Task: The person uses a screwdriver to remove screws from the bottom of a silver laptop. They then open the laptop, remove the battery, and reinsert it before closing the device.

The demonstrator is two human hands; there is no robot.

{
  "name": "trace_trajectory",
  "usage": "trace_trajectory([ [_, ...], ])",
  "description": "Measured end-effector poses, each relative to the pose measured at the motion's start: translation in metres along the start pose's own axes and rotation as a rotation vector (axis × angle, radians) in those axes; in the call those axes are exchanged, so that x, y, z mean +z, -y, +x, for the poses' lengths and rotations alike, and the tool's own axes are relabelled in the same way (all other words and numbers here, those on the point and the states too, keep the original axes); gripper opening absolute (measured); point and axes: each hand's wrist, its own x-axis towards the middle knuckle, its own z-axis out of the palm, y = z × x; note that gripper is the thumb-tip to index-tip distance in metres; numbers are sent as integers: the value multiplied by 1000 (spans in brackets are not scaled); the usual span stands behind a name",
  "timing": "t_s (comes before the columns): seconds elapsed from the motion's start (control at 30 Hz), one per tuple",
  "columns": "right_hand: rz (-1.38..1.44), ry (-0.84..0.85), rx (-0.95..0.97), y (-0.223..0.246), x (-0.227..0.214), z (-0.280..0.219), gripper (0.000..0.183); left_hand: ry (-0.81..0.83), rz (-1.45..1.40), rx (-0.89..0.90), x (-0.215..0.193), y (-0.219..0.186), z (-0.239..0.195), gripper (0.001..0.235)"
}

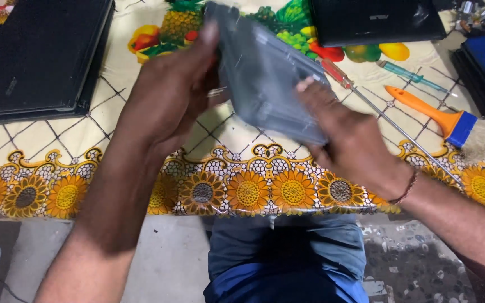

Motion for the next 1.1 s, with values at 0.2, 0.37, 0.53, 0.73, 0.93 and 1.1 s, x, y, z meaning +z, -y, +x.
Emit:
trace_trajectory([
  [0.2, 336, -209, 431, -23, -55, 32, 34, 52, 200, 453, 26, 40, 70, 54],
  [0.37, 852, -339, 909, -2, -67, 46, 19, 42, 438, 17, 44, 53, 60, 103],
  [0.53, 1442, -469, 1294, 64, -46, 55, 58, -61, 499, 186, 25, 84, 82, 39],
  [0.73, 1612, 369, 1646, 75, -6, 19, 53, 236, 1012, 118, -26, 74, 103, 67],
  [0.93, 2132, 184, 1676, 86, 24, 4, 45, 448, 1197, 46, -20, 57, 125, 73],
  [1.1, 2031, 311, 1652, 86, 23, 10, 51, 497, 1215, 111, -18, 65, 151, 73],
])
